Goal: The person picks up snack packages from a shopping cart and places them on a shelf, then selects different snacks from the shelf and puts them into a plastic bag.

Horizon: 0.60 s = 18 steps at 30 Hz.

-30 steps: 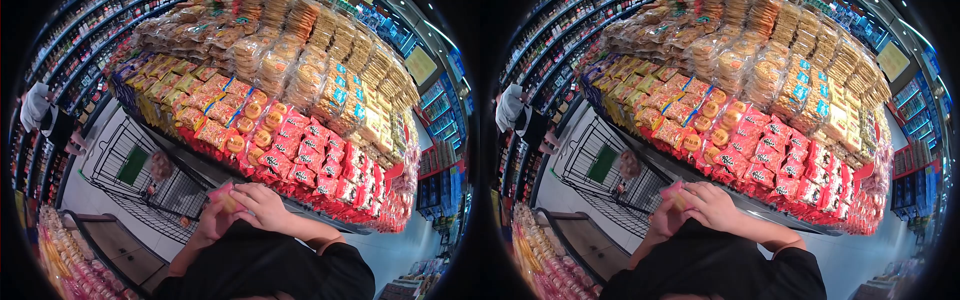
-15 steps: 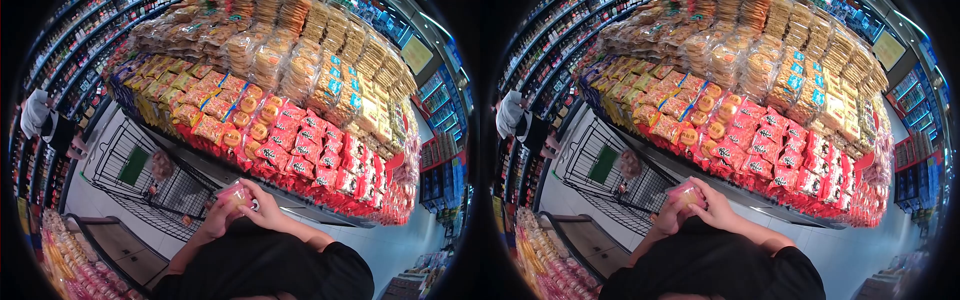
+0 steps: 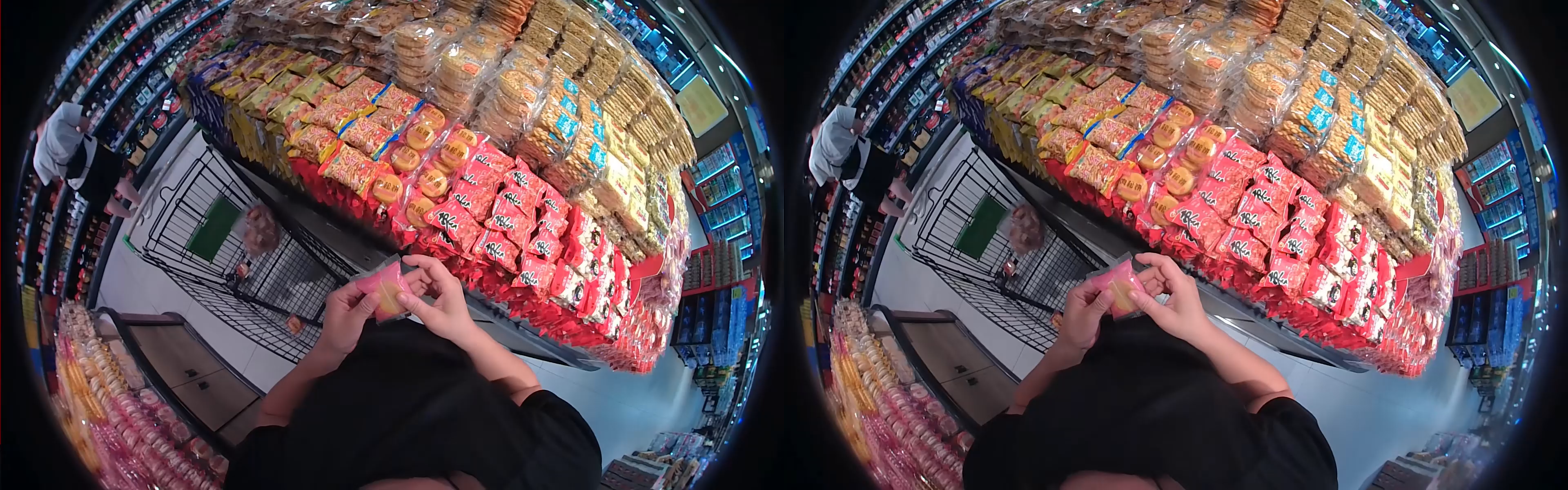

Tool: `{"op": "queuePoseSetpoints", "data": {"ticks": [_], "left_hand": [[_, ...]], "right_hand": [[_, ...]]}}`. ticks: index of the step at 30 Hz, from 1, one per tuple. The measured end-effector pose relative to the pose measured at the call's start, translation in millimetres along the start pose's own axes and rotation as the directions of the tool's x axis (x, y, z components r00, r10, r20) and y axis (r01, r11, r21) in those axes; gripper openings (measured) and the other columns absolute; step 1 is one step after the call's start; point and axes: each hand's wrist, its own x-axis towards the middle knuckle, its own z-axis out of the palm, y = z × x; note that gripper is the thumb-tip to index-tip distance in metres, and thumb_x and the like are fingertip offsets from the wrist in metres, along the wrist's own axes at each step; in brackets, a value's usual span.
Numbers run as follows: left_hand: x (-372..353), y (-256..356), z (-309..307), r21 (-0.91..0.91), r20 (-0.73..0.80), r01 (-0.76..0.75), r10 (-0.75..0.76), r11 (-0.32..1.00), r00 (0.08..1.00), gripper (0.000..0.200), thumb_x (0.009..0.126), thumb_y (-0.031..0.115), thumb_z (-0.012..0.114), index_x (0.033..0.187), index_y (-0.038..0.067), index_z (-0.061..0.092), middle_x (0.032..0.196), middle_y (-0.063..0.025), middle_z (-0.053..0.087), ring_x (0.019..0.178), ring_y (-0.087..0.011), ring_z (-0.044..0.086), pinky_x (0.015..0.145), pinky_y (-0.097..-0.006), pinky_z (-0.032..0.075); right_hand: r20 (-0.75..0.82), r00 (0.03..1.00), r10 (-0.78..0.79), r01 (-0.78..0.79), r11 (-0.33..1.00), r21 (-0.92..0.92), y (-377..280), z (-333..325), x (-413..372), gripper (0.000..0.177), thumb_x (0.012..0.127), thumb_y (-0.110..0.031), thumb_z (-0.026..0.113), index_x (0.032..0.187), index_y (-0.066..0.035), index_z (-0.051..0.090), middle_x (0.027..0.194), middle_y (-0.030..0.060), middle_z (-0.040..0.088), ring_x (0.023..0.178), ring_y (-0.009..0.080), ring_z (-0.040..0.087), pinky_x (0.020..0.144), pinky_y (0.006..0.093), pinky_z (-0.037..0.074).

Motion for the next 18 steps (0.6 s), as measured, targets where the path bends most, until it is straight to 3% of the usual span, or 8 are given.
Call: {"op": "queuePoseSetpoints", "data": {"ticks": [6,8,9,11,12,13,14,18], "left_hand": [[-0.9,0.7,-7.2,-0.078,-0.105,-0.04,0.032,0.996,0.994,0.026,0.099,0.013,0.063,0.12,-0.002,0.064,0.112,-0.0079,0.069,0.101,-0.0159,0.067,0.092,-0.0321,0.056],[-3.6,12.4,1.9,0.203,-0.092,-0.343,0.366,0.917,0.926,0.028,0.092,0.005,0.069,0.12,0.002,0.067,0.115,-0.0093,0.068,0.105,-0.0182,0.067,0.094,-0.031,0.055],[-4.9,15.1,1.3,0.203,-0.097,-0.343,0.367,0.917,0.925,0.028,0.092,0.005,0.069,0.12,0.002,0.067,0.115,-0.0093,0.068,0.105,-0.0182,0.067,0.094,-0.031,0.055],[-8.1,20.0,-1.7,0.54,0.139,-0.594,0.632,0.596,0.762,0.034,0.084,-0.004,0.071,0.115,0.009,0.072,0.118,-0.0105,0.068,0.11,-0.0236,0.067,0.097,-0.0338,0.054],[-8.0,24.4,-1.1,0.541,0.137,-0.592,0.632,0.597,0.762,0.034,0.084,-0.004,0.071,0.115,0.009,0.072,0.118,-0.0105,0.068,0.11,-0.0236,0.067,0.097,-0.0338,0.054],[-7.2,29.7,0.1,0.553,0.235,-0.652,0.654,0.519,0.719,0.034,0.08,-0.006,0.07,0.11,0.011,0.075,0.119,-0.0109,0.068,0.112,-0.0269,0.066,0.099,-0.0364,0.053],[-7.2,33.0,0.8,0.553,0.332,-0.709,0.665,0.437,0.669,0.036,0.077,-0.007,0.069,0.105,0.013,0.077,0.12,-0.0112,0.068,0.115,-0.0303,0.065,0.1,-0.039,0.052],[-9.5,37.9,-1.2,0.568,0.385,-0.721,0.646,0.396,0.659,0.035,0.076,-0.008,0.067,0.1,0.014,0.078,0.125,-0.0104,0.066,0.123,-0.0326,0.06,0.104,-0.0422,0.05]], "right_hand": [[0.098,0.988,0.122,-0.121,0.993,-0.012,10.5,-2.7,0.4,0.053,0.092,-0.012,0.072,0.137,-0.002,0.048,0.091,0.0007,0.067,0.073,0.0022,0.055,0.065,0.0202,0.045],[0.163,0.973,0.165,-0.16,0.986,-0.046,10.5,-4.5,-1.1,0.053,0.092,-0.012,0.072,0.138,-0.003,0.047,0.09,0.0002,0.067,0.073,0.0023,0.056,0.065,0.0206,0.046],[0.22,0.946,0.238,-0.26,0.963,0.074,4.2,-3.6,-1.7,0.055,0.093,-0.011,0.071,0.141,-0.004,0.045,0.097,0.0014,0.067,0.08,0.0046,0.059,0.07,0.0225,0.049],[0.286,0.909,0.303,-0.363,0.913,0.185,-4.8,0.3,-1.5,0.057,0.093,-0.01,0.07,0.143,-0.004,0.042,0.104,0.0027,0.067,0.087,0.0069,0.062,0.074,0.0243,0.052],[0.303,0.931,0.204,-0.309,0.883,0.353,-8.0,3.3,0.6,0.06,0.094,-0.009,0.068,0.146,-0.005,0.038,0.113,0.0047,0.064,0.098,0.0102,0.062,0.08,0.027,0.053],[0.301,0.948,0.103,-0.251,0.822,0.511,-9.5,4.6,2.9,0.063,0.094,-0.008,0.067,0.149,-0.005,0.035,0.122,0.0068,0.062,0.109,0.0135,0.062,0.085,0.0297,0.054],[0.377,0.924,0.064,-0.277,0.791,0.546,-5.7,-1.8,3.7,0.067,0.095,-0.007,0.065,0.152,-0.005,0.03,0.136,0.0094,0.055,0.123,0.0165,0.056,0.091,0.0332,0.054],[0.411,0.909,0.074,-0.357,0.648,0.673,-21.0,-0.2,5.0,0.07,0.093,-0.008,0.069,0.151,-0.002,0.029,0.131,0.0128,0.059,0.119,0.0193,0.06,0.095,0.0351,0.054]]}}
